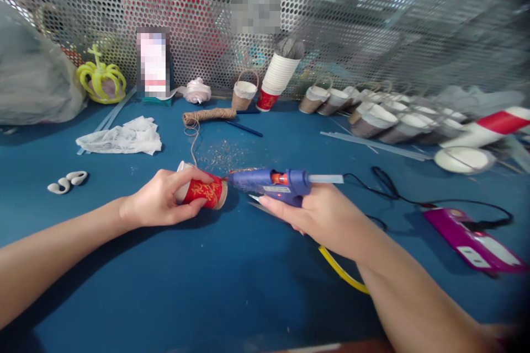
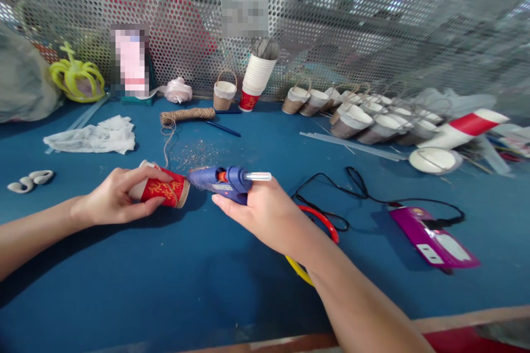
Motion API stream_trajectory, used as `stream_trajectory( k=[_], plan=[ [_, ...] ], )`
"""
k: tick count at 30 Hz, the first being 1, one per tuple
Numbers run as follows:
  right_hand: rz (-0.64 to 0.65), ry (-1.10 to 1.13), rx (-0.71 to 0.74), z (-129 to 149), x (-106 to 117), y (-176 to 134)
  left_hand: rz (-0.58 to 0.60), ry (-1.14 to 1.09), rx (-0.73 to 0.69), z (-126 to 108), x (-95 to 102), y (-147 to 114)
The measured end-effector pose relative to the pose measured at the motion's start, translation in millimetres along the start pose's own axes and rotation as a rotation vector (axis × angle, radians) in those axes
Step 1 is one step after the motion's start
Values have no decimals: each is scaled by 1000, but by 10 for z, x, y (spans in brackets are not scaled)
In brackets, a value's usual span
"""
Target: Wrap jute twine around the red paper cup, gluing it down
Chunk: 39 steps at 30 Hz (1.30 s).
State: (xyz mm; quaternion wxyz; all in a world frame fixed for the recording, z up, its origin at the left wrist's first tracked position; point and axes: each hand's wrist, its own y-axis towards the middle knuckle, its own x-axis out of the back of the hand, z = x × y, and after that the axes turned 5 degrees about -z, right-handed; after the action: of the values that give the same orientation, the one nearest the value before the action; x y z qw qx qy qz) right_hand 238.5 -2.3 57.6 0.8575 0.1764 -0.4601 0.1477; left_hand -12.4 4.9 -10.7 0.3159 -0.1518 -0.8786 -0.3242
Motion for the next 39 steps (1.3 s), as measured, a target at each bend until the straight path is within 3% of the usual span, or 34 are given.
stream_trajectory(
  k=[9,20,39],
  plan=[
    [-10,-79,121,-63,-25,-98,-31,-28,159,-18,4,25],
    [-12,-127,165,14,-7,-143,-30,-35,191,-27,16,41],
    [-20,-7,-15,36,-6,6,-19,50,-113,-32,12,18]
  ],
)
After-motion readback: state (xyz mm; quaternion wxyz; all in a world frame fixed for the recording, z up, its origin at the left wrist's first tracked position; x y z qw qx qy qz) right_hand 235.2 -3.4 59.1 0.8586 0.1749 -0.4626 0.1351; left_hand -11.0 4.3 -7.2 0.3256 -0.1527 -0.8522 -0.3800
